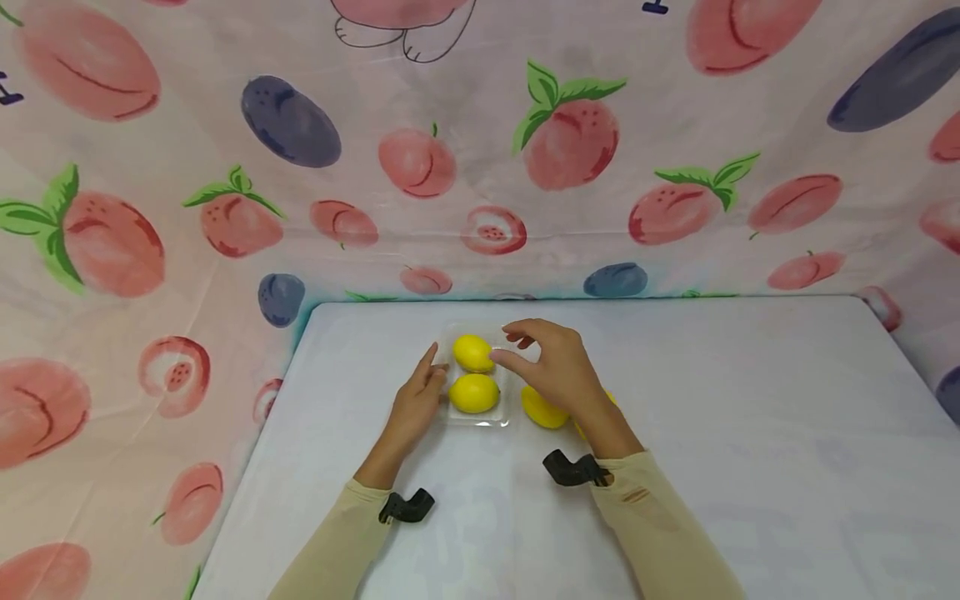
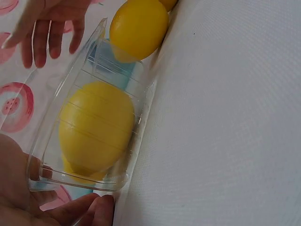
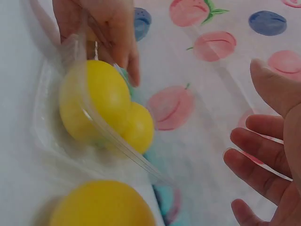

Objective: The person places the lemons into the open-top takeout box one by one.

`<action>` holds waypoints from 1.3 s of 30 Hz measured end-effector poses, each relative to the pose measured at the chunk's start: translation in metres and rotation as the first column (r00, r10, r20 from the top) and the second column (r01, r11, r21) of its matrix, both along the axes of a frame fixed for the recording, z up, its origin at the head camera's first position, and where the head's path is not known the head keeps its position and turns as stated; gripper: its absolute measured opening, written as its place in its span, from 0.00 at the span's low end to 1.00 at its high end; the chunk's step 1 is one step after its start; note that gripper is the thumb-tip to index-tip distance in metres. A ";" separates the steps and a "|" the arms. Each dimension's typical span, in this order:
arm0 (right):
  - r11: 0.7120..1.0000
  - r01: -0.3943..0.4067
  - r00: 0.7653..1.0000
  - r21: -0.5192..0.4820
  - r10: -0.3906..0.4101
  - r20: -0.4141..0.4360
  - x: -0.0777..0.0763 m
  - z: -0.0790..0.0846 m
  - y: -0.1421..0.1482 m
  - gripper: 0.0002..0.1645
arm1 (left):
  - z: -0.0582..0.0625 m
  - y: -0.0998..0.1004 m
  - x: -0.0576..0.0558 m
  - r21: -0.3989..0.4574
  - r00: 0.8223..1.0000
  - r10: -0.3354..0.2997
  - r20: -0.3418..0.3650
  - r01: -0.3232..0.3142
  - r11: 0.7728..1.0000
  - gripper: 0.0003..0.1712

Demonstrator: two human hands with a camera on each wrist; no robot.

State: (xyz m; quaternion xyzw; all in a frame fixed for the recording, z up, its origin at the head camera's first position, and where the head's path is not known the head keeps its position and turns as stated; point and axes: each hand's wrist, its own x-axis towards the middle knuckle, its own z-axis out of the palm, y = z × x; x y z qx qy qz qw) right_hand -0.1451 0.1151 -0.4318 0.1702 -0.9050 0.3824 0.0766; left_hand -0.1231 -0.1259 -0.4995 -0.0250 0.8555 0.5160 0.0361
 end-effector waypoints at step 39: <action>0.990 0.014 0.985 0.143 -0.038 0.167 0.031 -0.023 0.114 0.33 | 0.004 0.000 0.000 0.036 1.000 0.003 0.019 -0.003 0.999 0.32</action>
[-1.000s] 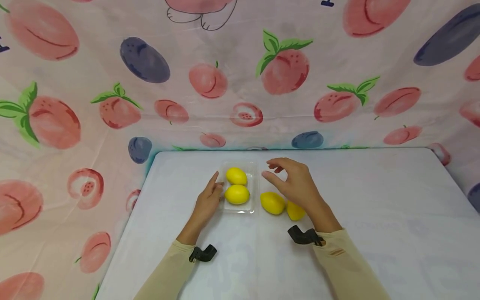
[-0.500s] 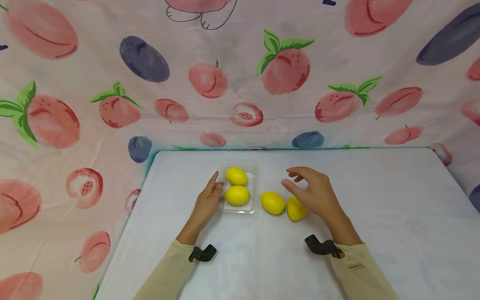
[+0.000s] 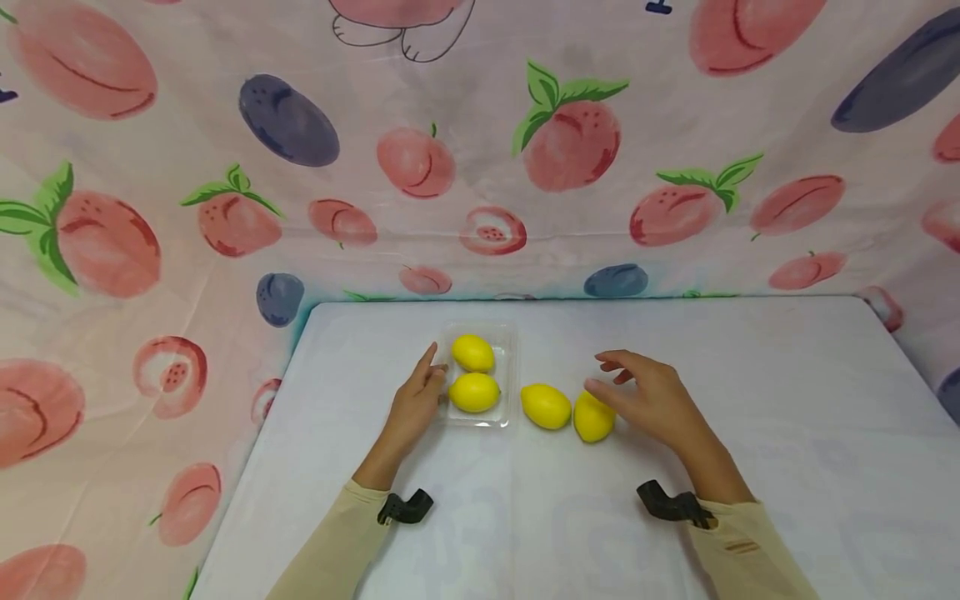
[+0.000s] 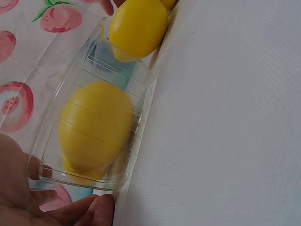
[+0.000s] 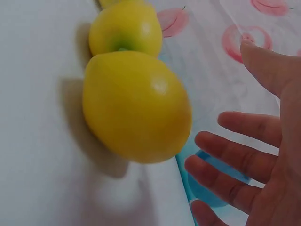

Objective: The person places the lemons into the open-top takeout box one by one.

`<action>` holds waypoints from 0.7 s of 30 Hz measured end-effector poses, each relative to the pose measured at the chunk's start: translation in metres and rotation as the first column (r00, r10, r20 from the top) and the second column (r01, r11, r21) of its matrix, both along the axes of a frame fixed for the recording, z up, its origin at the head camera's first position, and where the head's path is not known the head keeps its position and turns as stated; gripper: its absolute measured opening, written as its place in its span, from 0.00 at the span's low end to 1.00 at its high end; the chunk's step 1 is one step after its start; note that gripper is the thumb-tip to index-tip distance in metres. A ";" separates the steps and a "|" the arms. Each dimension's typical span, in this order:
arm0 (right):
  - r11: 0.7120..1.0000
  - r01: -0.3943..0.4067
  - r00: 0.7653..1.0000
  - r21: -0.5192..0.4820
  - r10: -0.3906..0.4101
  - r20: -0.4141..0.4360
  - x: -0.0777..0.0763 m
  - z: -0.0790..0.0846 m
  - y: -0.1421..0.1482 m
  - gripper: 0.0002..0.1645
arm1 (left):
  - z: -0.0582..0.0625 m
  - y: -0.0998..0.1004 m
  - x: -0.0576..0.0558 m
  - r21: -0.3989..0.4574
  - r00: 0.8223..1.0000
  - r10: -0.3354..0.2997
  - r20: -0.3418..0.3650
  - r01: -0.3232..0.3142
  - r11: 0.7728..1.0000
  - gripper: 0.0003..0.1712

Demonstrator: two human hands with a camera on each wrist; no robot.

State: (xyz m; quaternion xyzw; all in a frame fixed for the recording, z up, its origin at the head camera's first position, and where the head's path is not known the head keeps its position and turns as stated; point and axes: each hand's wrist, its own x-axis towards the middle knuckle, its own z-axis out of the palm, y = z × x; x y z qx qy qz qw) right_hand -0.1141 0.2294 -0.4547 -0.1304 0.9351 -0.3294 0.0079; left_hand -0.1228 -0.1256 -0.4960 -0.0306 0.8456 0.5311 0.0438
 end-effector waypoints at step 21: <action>0.998 -0.033 0.992 0.054 0.026 0.125 0.008 -0.023 0.012 0.30 | -0.003 -0.001 -0.001 -0.010 1.000 -0.001 0.000 0.001 1.000 0.32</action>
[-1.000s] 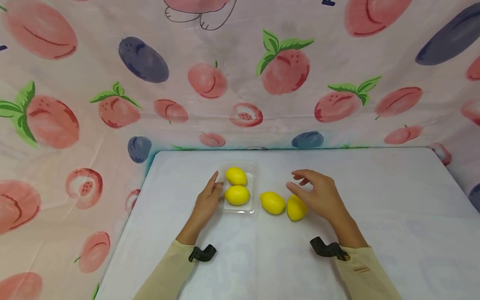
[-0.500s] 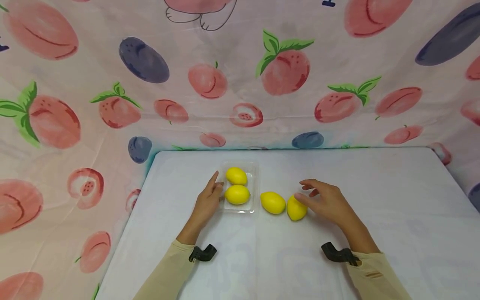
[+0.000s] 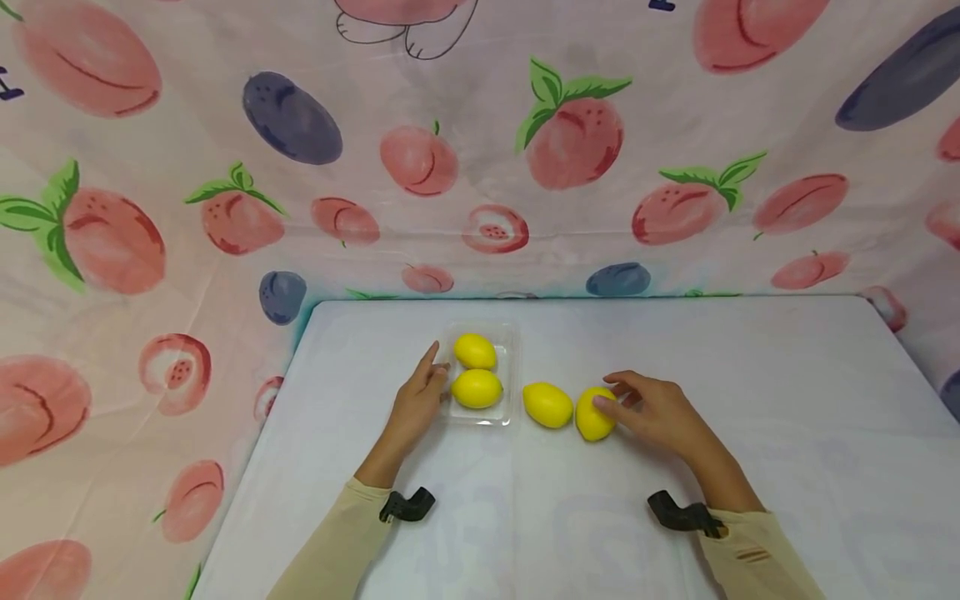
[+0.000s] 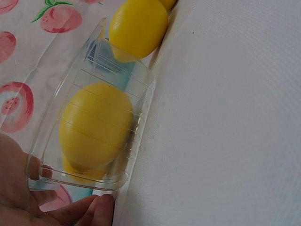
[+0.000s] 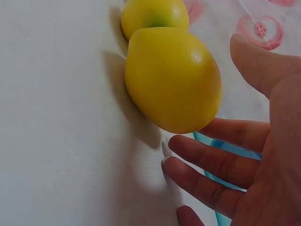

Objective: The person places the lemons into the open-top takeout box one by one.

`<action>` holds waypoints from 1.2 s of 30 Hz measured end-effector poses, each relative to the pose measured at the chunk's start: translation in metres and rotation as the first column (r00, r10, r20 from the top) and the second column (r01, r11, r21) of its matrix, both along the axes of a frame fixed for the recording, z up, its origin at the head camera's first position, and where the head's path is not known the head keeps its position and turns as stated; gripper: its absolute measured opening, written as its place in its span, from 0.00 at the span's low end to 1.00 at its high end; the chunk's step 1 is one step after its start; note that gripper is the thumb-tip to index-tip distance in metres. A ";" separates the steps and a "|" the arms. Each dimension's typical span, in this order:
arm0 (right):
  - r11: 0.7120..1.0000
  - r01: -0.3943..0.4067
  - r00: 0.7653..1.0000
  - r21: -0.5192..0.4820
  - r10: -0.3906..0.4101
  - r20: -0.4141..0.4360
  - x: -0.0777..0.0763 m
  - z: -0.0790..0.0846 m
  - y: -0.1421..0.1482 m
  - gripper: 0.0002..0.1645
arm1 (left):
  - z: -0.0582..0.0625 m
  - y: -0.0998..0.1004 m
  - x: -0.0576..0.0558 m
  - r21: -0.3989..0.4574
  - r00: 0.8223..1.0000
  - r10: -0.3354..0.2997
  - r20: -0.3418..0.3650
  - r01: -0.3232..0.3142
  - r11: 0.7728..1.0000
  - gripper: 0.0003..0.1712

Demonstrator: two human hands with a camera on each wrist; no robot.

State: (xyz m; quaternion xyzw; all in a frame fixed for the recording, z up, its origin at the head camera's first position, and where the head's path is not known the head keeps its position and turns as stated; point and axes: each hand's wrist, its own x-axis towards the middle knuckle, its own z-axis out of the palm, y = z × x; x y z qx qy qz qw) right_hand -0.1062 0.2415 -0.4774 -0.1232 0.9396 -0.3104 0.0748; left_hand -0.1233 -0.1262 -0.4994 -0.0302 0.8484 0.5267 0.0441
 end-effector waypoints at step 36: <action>0.999 0.019 0.999 0.048 -0.021 0.047 0.001 -0.008 -0.004 0.35 | 0.002 0.000 0.002 -0.011 1.000 0.006 -0.004 -0.006 1.000 0.32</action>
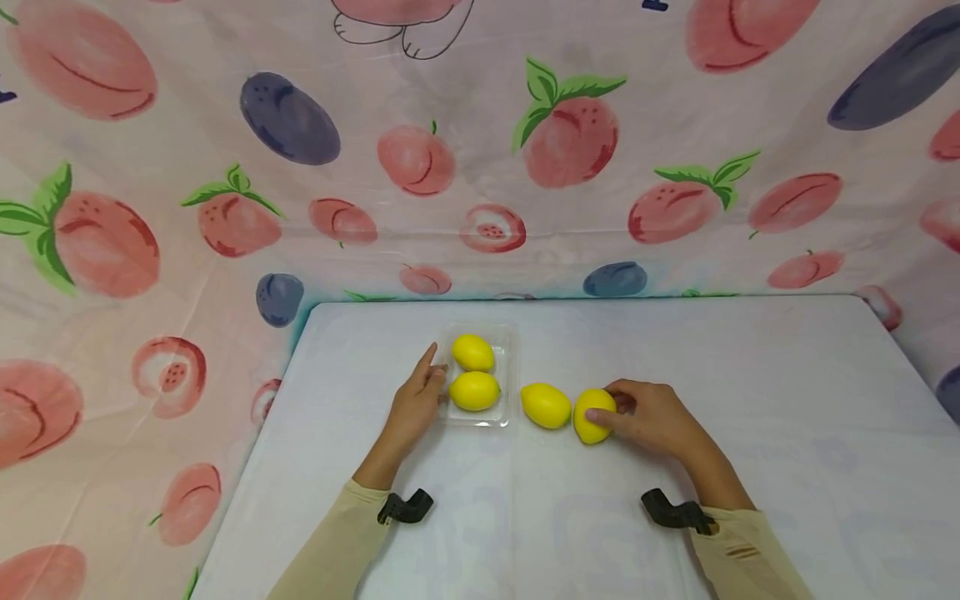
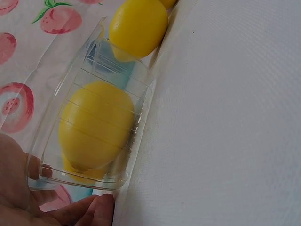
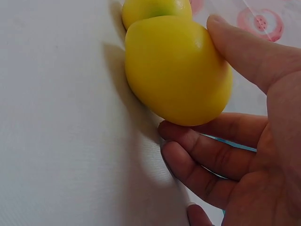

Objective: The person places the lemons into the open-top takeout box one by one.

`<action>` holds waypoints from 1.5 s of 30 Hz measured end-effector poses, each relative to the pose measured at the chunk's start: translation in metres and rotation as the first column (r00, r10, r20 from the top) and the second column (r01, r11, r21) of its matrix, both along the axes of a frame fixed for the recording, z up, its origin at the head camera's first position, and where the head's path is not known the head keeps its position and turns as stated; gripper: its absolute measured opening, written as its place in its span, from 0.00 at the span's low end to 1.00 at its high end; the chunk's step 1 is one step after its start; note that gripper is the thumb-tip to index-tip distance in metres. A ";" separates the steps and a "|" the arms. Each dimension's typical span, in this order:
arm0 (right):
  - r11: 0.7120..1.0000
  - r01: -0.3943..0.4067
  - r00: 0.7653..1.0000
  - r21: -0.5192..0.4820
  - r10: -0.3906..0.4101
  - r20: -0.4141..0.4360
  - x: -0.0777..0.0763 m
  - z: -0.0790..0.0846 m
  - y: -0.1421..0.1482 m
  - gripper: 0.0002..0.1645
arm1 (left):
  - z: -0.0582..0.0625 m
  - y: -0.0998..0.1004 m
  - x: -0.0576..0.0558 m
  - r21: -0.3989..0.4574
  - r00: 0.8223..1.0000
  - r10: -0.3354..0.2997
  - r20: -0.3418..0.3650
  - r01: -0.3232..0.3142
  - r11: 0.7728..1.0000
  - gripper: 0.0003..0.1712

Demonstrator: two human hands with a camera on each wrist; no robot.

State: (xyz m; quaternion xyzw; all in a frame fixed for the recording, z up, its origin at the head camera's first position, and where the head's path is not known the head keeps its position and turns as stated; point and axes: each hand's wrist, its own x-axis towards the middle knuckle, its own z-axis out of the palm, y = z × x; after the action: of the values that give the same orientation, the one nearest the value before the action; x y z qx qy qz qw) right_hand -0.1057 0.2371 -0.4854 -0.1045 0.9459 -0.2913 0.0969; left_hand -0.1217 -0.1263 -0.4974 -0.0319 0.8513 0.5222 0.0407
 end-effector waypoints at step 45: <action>0.956 0.113 0.947 -0.269 -0.186 -0.263 -0.005 0.014 -0.028 0.37 | -0.004 0.000 -0.001 0.005 1.000 -0.009 0.001 0.008 1.000 0.32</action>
State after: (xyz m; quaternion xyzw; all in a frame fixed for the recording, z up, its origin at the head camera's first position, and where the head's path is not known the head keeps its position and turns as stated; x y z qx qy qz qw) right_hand -0.1106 0.2096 -0.4718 -0.0841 0.9108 -0.3969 -0.0769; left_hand -0.1231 -0.1263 -0.5012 -0.0285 0.8502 0.5240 0.0435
